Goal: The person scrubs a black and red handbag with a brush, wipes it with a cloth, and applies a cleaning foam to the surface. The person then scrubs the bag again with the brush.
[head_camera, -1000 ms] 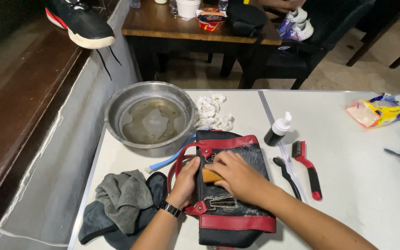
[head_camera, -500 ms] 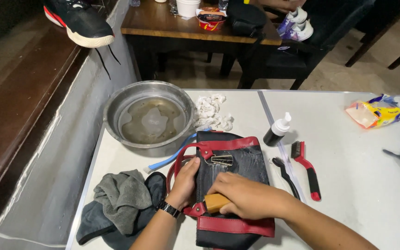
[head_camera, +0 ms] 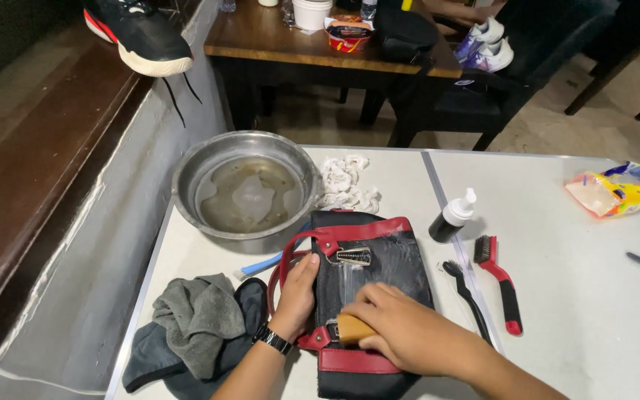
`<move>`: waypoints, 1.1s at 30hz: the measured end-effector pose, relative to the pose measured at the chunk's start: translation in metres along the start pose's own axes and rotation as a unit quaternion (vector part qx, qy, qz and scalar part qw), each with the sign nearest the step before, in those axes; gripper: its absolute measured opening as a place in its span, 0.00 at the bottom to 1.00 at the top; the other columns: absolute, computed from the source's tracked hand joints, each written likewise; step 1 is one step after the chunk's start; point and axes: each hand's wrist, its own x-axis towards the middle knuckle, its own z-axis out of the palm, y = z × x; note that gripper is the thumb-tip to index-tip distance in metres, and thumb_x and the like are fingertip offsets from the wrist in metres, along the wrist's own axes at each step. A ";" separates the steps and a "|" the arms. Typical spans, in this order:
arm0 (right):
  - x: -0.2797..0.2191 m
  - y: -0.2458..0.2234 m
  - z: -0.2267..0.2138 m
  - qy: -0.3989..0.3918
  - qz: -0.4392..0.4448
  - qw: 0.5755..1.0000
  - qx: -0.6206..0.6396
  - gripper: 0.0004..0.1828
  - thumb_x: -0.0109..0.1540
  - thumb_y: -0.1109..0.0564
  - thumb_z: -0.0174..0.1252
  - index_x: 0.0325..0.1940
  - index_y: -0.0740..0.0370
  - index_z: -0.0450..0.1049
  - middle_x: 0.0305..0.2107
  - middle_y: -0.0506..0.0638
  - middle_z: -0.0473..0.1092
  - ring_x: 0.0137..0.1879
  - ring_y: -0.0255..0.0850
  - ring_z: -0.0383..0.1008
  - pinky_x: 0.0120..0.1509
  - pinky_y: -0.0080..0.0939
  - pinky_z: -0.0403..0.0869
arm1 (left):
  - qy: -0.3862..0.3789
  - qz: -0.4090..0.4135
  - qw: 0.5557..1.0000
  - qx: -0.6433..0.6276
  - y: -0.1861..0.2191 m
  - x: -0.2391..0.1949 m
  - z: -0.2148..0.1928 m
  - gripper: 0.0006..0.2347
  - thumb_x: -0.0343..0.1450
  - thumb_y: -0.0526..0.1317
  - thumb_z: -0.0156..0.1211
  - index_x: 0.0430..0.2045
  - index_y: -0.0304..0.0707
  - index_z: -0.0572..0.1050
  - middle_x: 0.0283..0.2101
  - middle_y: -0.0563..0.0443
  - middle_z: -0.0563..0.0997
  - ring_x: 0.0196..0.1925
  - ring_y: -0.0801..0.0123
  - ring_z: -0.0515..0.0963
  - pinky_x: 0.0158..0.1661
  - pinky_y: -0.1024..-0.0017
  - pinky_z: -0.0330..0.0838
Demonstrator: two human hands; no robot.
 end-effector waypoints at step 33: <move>0.028 0.032 0.001 -0.013 0.084 0.989 -0.119 0.26 0.62 0.54 0.63 0.65 0.50 0.69 0.51 0.52 0.66 0.52 0.50 0.65 0.56 0.54 0.67 | -0.008 -0.040 0.998 -0.046 0.009 -0.002 0.004 0.18 0.75 0.48 0.48 0.51 0.35 0.79 0.52 0.50 0.84 0.51 0.71 0.81 0.53 0.74 0.72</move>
